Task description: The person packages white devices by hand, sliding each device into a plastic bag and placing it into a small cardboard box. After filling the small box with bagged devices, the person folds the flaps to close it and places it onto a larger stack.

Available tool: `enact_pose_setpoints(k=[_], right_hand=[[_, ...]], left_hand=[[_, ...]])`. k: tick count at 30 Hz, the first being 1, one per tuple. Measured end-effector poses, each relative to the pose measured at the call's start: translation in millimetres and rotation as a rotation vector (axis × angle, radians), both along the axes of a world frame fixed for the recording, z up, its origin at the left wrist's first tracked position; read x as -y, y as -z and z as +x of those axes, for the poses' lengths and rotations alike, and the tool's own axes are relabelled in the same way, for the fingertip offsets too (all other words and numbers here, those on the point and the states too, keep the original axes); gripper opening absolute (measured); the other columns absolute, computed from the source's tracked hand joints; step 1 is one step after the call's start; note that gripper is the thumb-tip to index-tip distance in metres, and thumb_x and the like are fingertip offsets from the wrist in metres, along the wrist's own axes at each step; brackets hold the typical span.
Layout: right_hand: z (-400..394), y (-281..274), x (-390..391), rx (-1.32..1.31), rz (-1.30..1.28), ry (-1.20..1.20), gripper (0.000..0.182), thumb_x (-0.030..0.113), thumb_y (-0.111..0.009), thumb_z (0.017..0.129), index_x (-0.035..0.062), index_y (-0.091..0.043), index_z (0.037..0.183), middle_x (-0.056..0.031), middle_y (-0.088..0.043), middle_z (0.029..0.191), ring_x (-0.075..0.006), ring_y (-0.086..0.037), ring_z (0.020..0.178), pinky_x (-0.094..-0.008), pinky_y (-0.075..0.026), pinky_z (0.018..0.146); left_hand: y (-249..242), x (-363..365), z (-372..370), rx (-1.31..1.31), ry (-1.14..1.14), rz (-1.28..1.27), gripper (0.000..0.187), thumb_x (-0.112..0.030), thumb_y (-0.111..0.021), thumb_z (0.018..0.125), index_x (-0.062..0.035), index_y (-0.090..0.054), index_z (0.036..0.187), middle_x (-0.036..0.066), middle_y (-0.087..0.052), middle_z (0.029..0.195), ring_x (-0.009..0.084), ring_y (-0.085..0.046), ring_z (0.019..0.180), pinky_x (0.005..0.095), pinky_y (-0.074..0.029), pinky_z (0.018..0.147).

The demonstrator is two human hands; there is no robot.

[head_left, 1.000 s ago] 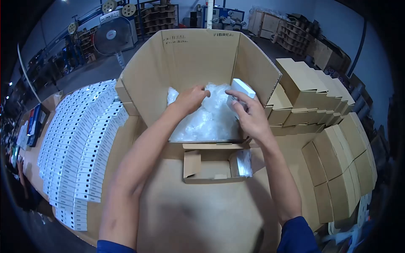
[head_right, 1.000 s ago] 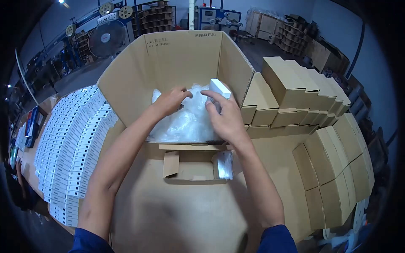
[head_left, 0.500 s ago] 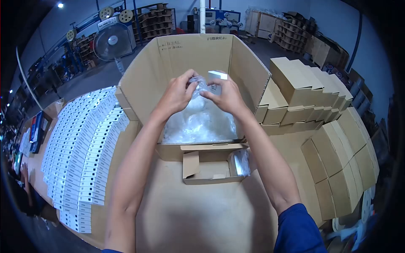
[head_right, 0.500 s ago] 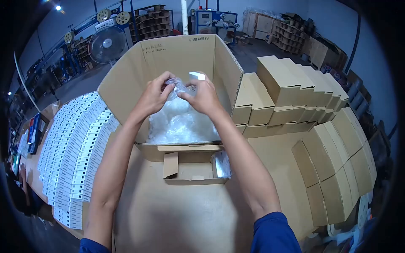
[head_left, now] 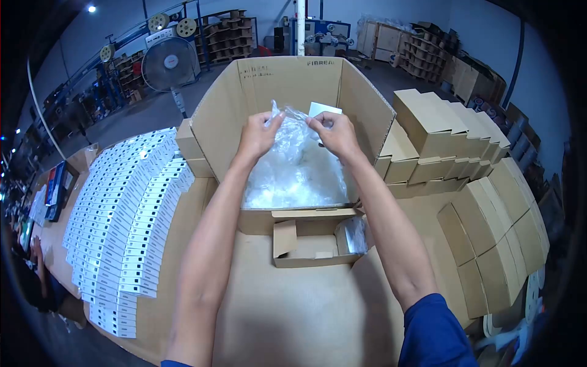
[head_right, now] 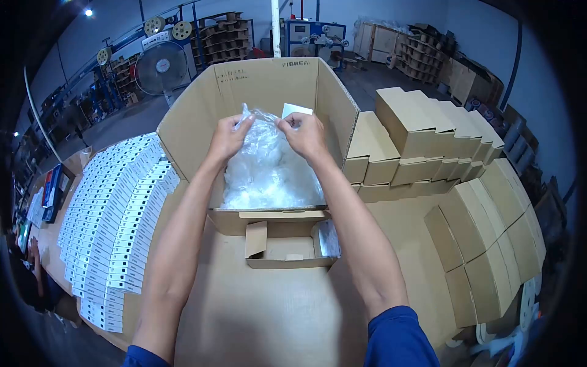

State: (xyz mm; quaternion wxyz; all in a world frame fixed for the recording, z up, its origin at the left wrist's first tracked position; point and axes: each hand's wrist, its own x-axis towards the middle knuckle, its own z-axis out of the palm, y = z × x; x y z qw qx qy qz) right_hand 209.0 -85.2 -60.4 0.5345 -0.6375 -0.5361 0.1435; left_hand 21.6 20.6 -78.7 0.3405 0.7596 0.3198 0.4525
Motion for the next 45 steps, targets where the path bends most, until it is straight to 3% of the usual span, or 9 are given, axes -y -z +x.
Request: enact_pose_setpoints(k=[7,9,16,22,27,31,34,39,45], right_hand=[[-15,-6,17,-0.579,-0.296,-0.379,0.049,0.041,-0.089,0.082,0.0051,-0.073,0.112,-0.0059,-0.071,0.102,-0.0195,-0.068,0.091,-0.0390,-0.061,0.068],[-20,-12,24,-0.741,-0.321,-0.416,0.040,0.035,-0.085,0.088,0.0065,-0.072,0.113,-0.0049,-0.070,0.103,-0.0167,-0.067,0.092,-0.0398,-0.060,0.070],[-27,-6,75,-1.050,0.233,-0.523,0.027,0.021,-0.076,0.097,0.0056,-0.068,0.118,-0.0030,-0.067,0.105,-0.0153,-0.066,0.095,-0.0399,-0.058,0.080],[-98,47,208,-0.416,0.228,-0.236,0.038,0.024,-0.082,0.093,-0.0034,-0.072,0.117,-0.0011,-0.064,0.105,-0.0071,-0.055,0.089,-0.0224,-0.046,0.073],[-135,64,301,-0.355,0.008,-0.070,0.023,0.019,-0.084,0.089,-0.0025,-0.077,0.095,-0.0059,-0.063,0.106,-0.0080,-0.050,0.078,-0.0253,-0.041,0.066],[-154,83,346,-0.225,0.021,0.084,0.020,0.009,-0.086,0.084,-0.0042,-0.075,0.093,-0.0153,-0.063,0.115,-0.0224,-0.063,0.094,-0.0344,-0.051,0.082],[-161,105,366,-0.164,0.096,0.065,0.020,0.005,-0.086,0.080,-0.0045,-0.074,0.091,-0.0241,-0.061,0.129,-0.0354,-0.065,0.113,-0.0396,-0.052,0.096],[-169,100,391,-0.054,0.053,0.066,0.016,0.008,-0.082,0.085,-0.0046,-0.073,0.090,-0.0253,-0.061,0.128,-0.0333,-0.064,0.112,-0.0384,-0.052,0.093],[-156,108,418,-0.304,-0.121,-0.096,0.020,0.019,-0.071,0.099,-0.0006,-0.074,0.097,-0.0093,-0.054,0.096,-0.0166,-0.052,0.083,-0.0313,-0.044,0.072]], left_hand=[[-14,29,0,0.342,0.198,-0.225,0.031,-0.025,-0.056,0.109,-0.0002,-0.073,0.115,0.004,-0.070,0.077,0.0085,-0.061,0.064,0.0290,-0.050,0.061],[-13,34,0,0.331,0.110,0.034,0.033,-0.028,-0.055,0.110,-0.0005,-0.073,0.114,0.002,-0.066,0.072,0.0084,-0.058,0.058,0.0285,-0.048,0.055],[-21,144,-38,0.362,-0.120,-0.048,0.046,-0.036,-0.044,0.114,0.0014,-0.072,0.114,0.001,-0.060,0.064,0.0080,-0.057,0.057,0.0283,-0.048,0.058],[13,264,-65,0.535,-0.139,-0.040,0.045,-0.030,-0.039,0.115,0.0027,-0.069,0.111,0.006,-0.072,0.095,0.0108,-0.063,0.087,0.0289,-0.051,0.084],[53,323,-93,0.722,-0.152,-0.403,0.040,-0.028,-0.042,0.114,0.0033,-0.065,0.117,0.009,-0.068,0.109,0.0131,-0.062,0.101,0.0298,-0.050,0.090],[85,364,-119,0.531,-0.436,-0.085,0.023,-0.017,-0.061,0.105,0.0015,-0.065,0.117,0.014,-0.064,0.118,0.0221,-0.062,0.109,0.0363,-0.052,0.092],[49,398,-133,-0.008,-0.293,0.438,0.023,-0.011,-0.073,0.094,-0.0007,-0.065,0.113,0.017,-0.065,0.118,0.0288,-0.063,0.109,0.0381,-0.052,0.091],[54,405,-126,0.019,-0.107,0.500,0.019,-0.004,-0.075,0.091,-0.0027,-0.063,0.105,0.011,-0.071,0.090,0.0307,-0.070,0.083,0.0395,-0.057,0.079],[58,416,-135,0.027,-0.066,-0.020,0.017,-0.009,-0.071,0.099,-0.0018,-0.057,0.105,0.013,-0.070,0.080,0.0148,-0.066,0.062,0.0297,-0.050,0.055]])
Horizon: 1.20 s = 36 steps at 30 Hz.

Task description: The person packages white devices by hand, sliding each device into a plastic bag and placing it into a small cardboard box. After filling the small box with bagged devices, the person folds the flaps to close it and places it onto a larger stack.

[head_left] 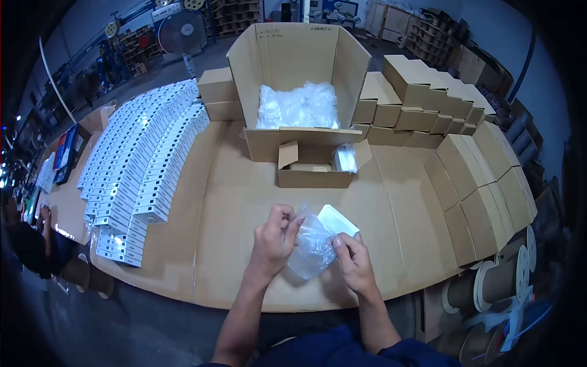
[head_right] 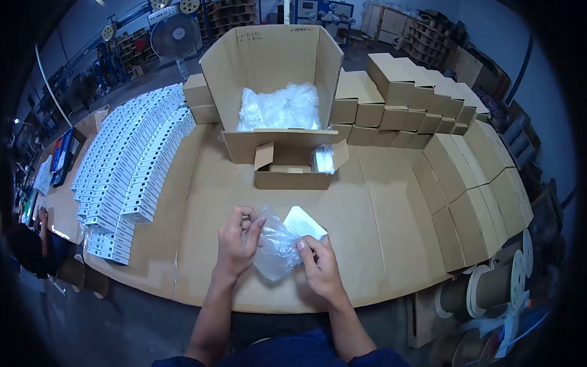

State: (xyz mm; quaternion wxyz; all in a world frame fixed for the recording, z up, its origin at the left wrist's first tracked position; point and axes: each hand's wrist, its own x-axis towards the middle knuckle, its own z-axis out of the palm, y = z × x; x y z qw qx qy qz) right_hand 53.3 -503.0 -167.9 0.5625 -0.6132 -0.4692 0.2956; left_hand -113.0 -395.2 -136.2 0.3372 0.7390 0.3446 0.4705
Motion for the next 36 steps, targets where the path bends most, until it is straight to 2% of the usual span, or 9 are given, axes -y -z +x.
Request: enact_pose_setpoints(k=[4,7,11,12,15,21,23,27,36], right_hand=[[1,-8,7,0.053,-0.103,0.011,0.018,0.018,-0.074,0.099,0.0008,-0.074,0.093,-0.0013,-0.056,0.093,-0.0090,-0.048,0.081,-0.0263,-0.040,0.072],[3,12,0,-0.066,-0.052,0.129,0.018,0.017,-0.079,0.095,0.0000,-0.074,0.095,-0.0012,-0.058,0.093,-0.0080,-0.049,0.077,-0.0243,-0.040,0.069],[-8,23,-11,-0.308,0.134,0.238,0.013,0.014,-0.077,0.097,0.0016,-0.073,0.092,0.0033,-0.063,0.083,-0.0050,-0.049,0.073,-0.0223,-0.039,0.066],[-6,29,-8,-0.409,0.096,0.206,0.018,0.015,-0.080,0.094,-0.0017,-0.074,0.096,-0.0008,-0.062,0.094,-0.0077,-0.053,0.080,-0.0230,-0.044,0.071],[-8,47,-13,-0.320,0.124,0.156,0.018,0.014,-0.081,0.094,-0.0017,-0.073,0.096,-0.0020,-0.061,0.099,-0.0088,-0.055,0.085,-0.0236,-0.045,0.072],[9,22,-12,-0.161,0.216,0.102,0.023,0.002,-0.063,0.098,0.0008,-0.074,0.118,-0.0095,-0.059,0.122,-0.0160,-0.059,0.107,-0.0296,-0.047,0.099],[38,31,-13,-0.352,0.264,0.092,0.025,0.001,-0.063,0.098,0.0009,-0.070,0.122,-0.0119,-0.058,0.130,-0.0159,-0.058,0.109,-0.0290,-0.047,0.097],[51,-21,-29,-0.013,0.561,0.103,0.032,0.001,-0.065,0.099,0.0037,-0.058,0.130,-0.0143,-0.058,0.131,-0.0172,-0.062,0.101,-0.0282,-0.051,0.088],[53,-58,-40,0.058,0.608,-0.118,0.026,-0.017,-0.071,0.078,0.0012,-0.075,0.096,-0.0202,-0.058,0.125,-0.0231,-0.066,0.106,-0.0316,-0.058,0.085]], left_hand=[[-1,-7,-10,0.196,0.008,-0.347,0.020,-0.012,-0.069,0.102,-0.0033,-0.054,0.111,0.006,-0.066,0.071,0.0054,-0.060,0.060,0.0246,-0.041,0.048],[19,-21,-17,0.426,-0.165,-0.207,0.026,-0.018,-0.068,0.103,-0.0048,-0.050,0.117,0.005,-0.063,0.074,0.0074,-0.062,0.067,0.0218,-0.043,0.053],[47,-10,1,0.845,0.073,-0.191,0.062,-0.027,-0.072,0.100,-0.0025,-0.037,0.144,0.015,-0.057,0.126,0.0179,-0.059,0.115,0.0261,-0.052,0.085],[64,-6,-7,0.720,0.163,-0.507,0.082,-0.021,-0.082,0.092,0.0001,-0.030,0.152,0.015,-0.048,0.144,0.0201,-0.053,0.128,0.0320,-0.054,0.094],[78,7,8,0.611,0.390,-0.491,0.088,-0.014,-0.092,0.080,-0.0014,-0.038,0.148,0.011,-0.057,0.138,0.0220,-0.057,0.128,0.0369,-0.051,0.103],[52,5,6,0.501,0.173,-0.472,0.047,-0.006,-0.092,0.076,0.0026,-0.068,0.116,0.008,-0.075,0.102,0.0161,-0.072,0.094,0.0297,-0.059,0.087],[51,6,-1,0.372,0.181,-0.457,0.043,-0.006,-0.092,0.076,0.0024,-0.070,0.112,0.009,-0.076,0.104,0.0156,-0.073,0.096,0.0293,-0.059,0.087],[51,9,-10,0.173,0.233,-0.421,0.044,-0.007,-0.093,0.075,0.0025,-0.070,0.112,0.009,-0.078,0.104,0.0152,-0.074,0.097,0.0296,-0.060,0.086],[63,7,-11,-0.009,0.203,-0.347,0.050,-0.015,-0.095,0.074,0.0025,-0.070,0.114,0.013,-0.078,0.100,0.0210,-0.076,0.096,0.0350,-0.060,0.087]])
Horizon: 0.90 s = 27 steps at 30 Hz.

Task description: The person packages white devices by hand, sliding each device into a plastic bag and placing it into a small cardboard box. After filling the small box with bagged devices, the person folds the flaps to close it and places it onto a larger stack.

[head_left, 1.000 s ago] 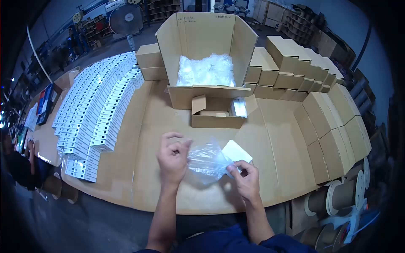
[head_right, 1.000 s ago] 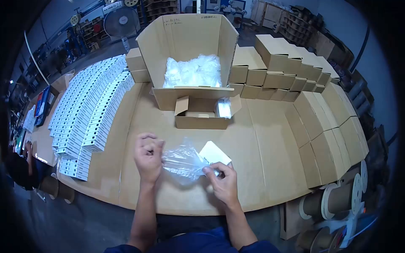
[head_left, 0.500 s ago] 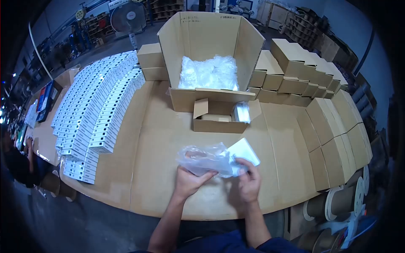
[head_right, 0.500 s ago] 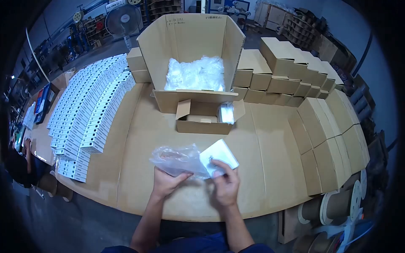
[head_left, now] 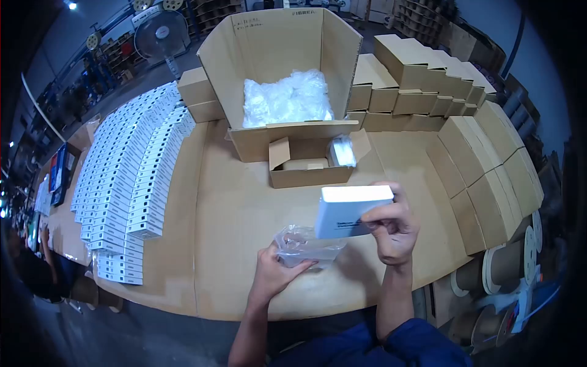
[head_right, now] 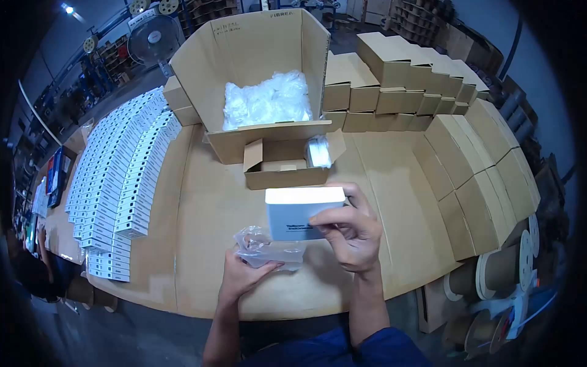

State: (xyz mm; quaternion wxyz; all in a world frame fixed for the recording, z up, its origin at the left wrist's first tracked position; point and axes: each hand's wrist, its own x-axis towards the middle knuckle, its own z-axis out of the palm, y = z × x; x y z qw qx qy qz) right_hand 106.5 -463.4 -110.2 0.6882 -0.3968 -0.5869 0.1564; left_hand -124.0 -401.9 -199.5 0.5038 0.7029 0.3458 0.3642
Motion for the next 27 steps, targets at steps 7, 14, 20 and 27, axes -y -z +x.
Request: enact_pose_setpoints(k=[7,14,20,27], right_hand=[[-7,5,-9,0.243,-0.206,-0.117,0.038,-0.019,-0.067,0.072,0.0050,-0.080,0.097,-0.0180,-0.061,0.122,-0.0287,-0.067,0.109,-0.0366,-0.058,0.089],[-23,15,-14,0.105,-0.307,-0.360,0.035,0.018,-0.058,0.098,-0.0005,-0.074,0.123,-0.0199,-0.059,0.129,-0.0312,-0.060,0.120,-0.0411,-0.047,0.104],[-30,45,-8,-0.064,-0.440,-0.315,0.042,0.014,-0.058,0.097,-0.0032,-0.066,0.134,-0.0158,-0.056,0.123,-0.0257,-0.056,0.116,-0.0354,-0.042,0.106],[-44,66,1,-0.304,-0.465,-0.386,0.069,-0.008,-0.062,0.089,-0.0037,-0.042,0.154,-0.0153,-0.049,0.145,-0.0269,-0.045,0.141,-0.0370,-0.033,0.120]], left_hand=[[-3,-1,1,-0.031,-0.025,0.026,0.053,-0.018,-0.094,0.075,0.0025,-0.070,0.118,0.017,-0.078,0.104,0.0247,-0.077,0.098,0.0378,-0.061,0.087],[5,2,-5,0.022,0.011,-0.121,0.051,-0.013,-0.093,0.075,0.0042,-0.070,0.117,0.014,-0.078,0.105,0.0188,-0.075,0.100,0.0358,-0.059,0.090],[17,8,-14,0.361,0.141,-0.403,0.048,-0.011,-0.078,0.092,0.0053,-0.059,0.133,0.013,-0.071,0.121,0.0193,-0.067,0.117,0.0355,-0.053,0.101],[59,16,-8,0.600,0.080,-0.642,0.040,-0.025,-0.045,0.113,0.0027,-0.052,0.141,0.011,-0.063,0.134,0.0173,-0.062,0.121,0.0342,-0.049,0.105]])
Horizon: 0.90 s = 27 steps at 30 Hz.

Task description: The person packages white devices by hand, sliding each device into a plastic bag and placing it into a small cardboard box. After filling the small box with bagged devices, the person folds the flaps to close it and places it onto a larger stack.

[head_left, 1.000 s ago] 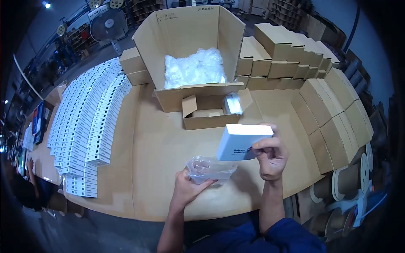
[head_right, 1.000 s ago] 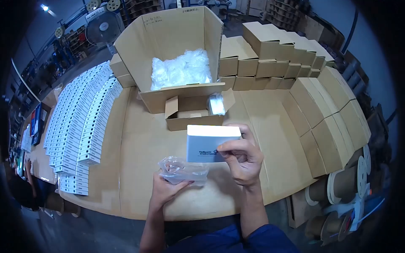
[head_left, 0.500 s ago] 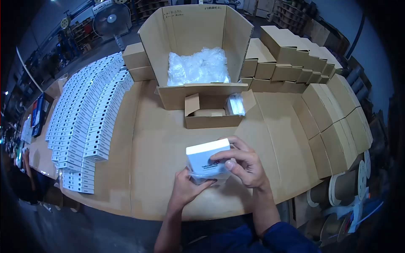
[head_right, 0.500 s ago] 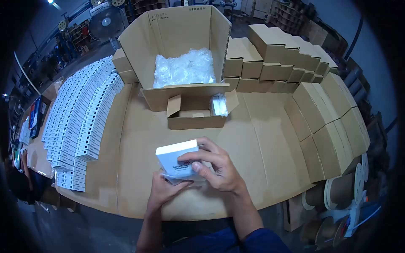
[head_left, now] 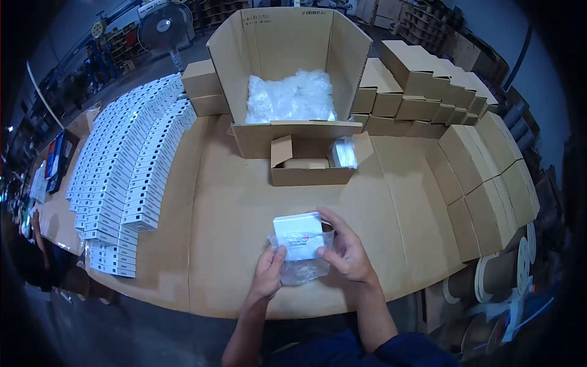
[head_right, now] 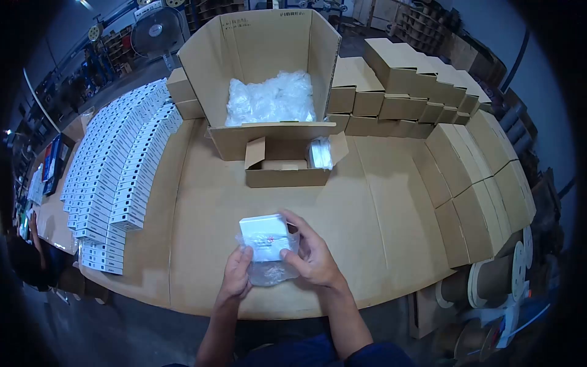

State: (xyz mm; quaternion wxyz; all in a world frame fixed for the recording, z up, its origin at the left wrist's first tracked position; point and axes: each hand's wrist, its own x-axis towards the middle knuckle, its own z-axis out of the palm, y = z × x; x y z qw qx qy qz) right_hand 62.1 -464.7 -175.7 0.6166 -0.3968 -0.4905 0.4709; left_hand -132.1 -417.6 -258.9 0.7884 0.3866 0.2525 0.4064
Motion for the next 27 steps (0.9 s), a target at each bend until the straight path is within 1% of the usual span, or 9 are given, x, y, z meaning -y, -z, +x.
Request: enact_pose_setpoints(k=[4,5,9,13,16,20,24,26,27], right_hand=[[-5,25,1,-0.237,-0.098,0.161,0.051,-0.004,-0.071,0.093,-0.0030,-0.051,0.140,-0.0158,-0.053,0.145,-0.0223,-0.057,0.129,-0.0364,-0.047,0.110],[-10,29,3,-0.303,-0.116,0.188,0.027,-0.003,-0.070,0.095,-0.0002,-0.060,0.121,-0.0175,-0.060,0.138,-0.0246,-0.061,0.125,-0.0362,-0.049,0.106],[-14,43,4,-0.394,-0.118,0.241,0.008,-0.004,-0.071,0.094,-0.0009,-0.068,0.101,-0.0221,-0.067,0.128,-0.0230,-0.064,0.120,-0.0359,-0.052,0.104],[-8,49,2,-0.572,-0.030,0.098,0.006,-0.001,-0.072,0.094,0.0035,-0.070,0.096,-0.0299,-0.060,0.140,-0.0303,-0.063,0.126,-0.0432,-0.050,0.108],[-12,41,0,-0.563,0.091,0.013,0.005,-0.001,-0.072,0.095,0.0036,-0.070,0.097,-0.0315,-0.058,0.141,-0.0323,-0.062,0.128,-0.0444,-0.049,0.110],[-13,40,3,-0.403,-0.028,0.054,0.005,0.000,-0.071,0.095,0.0015,-0.067,0.097,-0.0324,-0.058,0.141,-0.0316,-0.062,0.127,-0.0421,-0.049,0.109],[-23,32,5,-0.315,-0.142,0.235,0.008,-0.002,-0.070,0.097,-0.0013,-0.063,0.094,-0.0241,-0.072,0.117,-0.0193,-0.070,0.102,-0.0320,-0.055,0.093],[-34,26,3,-0.270,-0.110,0.401,0.011,-0.002,-0.070,0.098,0.0008,-0.060,0.093,-0.0146,-0.074,0.103,-0.0129,-0.069,0.091,-0.0262,-0.055,0.084],[-36,25,3,-0.269,-0.095,0.444,0.011,-0.002,-0.070,0.098,0.0010,-0.060,0.093,-0.0144,-0.073,0.103,-0.0121,-0.069,0.091,-0.0253,-0.054,0.083]], left_hand=[[-10,0,2,0.071,-0.054,-0.076,0.039,-0.026,-0.046,0.113,0.0025,-0.053,0.140,0.011,-0.065,0.131,0.0170,-0.062,0.122,0.0346,-0.049,0.106],[-13,-1,2,0.095,-0.056,-0.079,0.040,-0.027,-0.044,0.114,0.0028,-0.053,0.139,0.012,-0.065,0.132,0.0173,-0.061,0.122,0.0338,-0.048,0.106],[5,-10,-6,-0.069,-0.077,0.106,0.046,-0.031,-0.040,0.115,0.0038,-0.052,0.142,0.012,-0.062,0.137,0.0191,-0.060,0.124,0.0340,-0.044,0.110],[-17,-13,-8,-0.153,-0.083,0.282,0.053,-0.035,-0.034,0.115,0.0052,-0.048,0.147,0.015,-0.060,0.140,0.0214,-0.056,0.131,0.0355,-0.040,0.114],[-23,-18,-9,-0.029,-0.010,0.311,0.055,-0.033,-0.029,0.116,0.0072,-0.042,0.150,0.019,-0.058,0.140,0.0255,-0.053,0.135,0.0385,-0.038,0.117],[-19,-21,-13,0.002,0.004,0.306,0.054,-0.034,-0.031,0.115,0.0065,-0.041,0.149,0.022,-0.057,0.140,0.0291,-0.056,0.132,0.0427,-0.041,0.116],[-17,-22,-13,0.027,0.059,0.248,0.058,-0.038,-0.031,0.115,0.0042,-0.035,0.153,0.021,-0.055,0.141,0.0292,-0.055,0.134,0.0432,-0.042,0.116],[-26,-18,-10,0.052,0.070,0.192,0.061,-0.040,-0.029,0.115,0.0041,-0.030,0.157,0.018,-0.054,0.143,0.0277,-0.054,0.134,0.0414,-0.041,0.116],[-28,-15,-10,0.135,0.076,0.111,0.061,-0.035,-0.039,0.114,0.0029,-0.024,0.159,0.017,-0.051,0.145,0.0269,-0.052,0.136,0.0412,-0.042,0.116]])
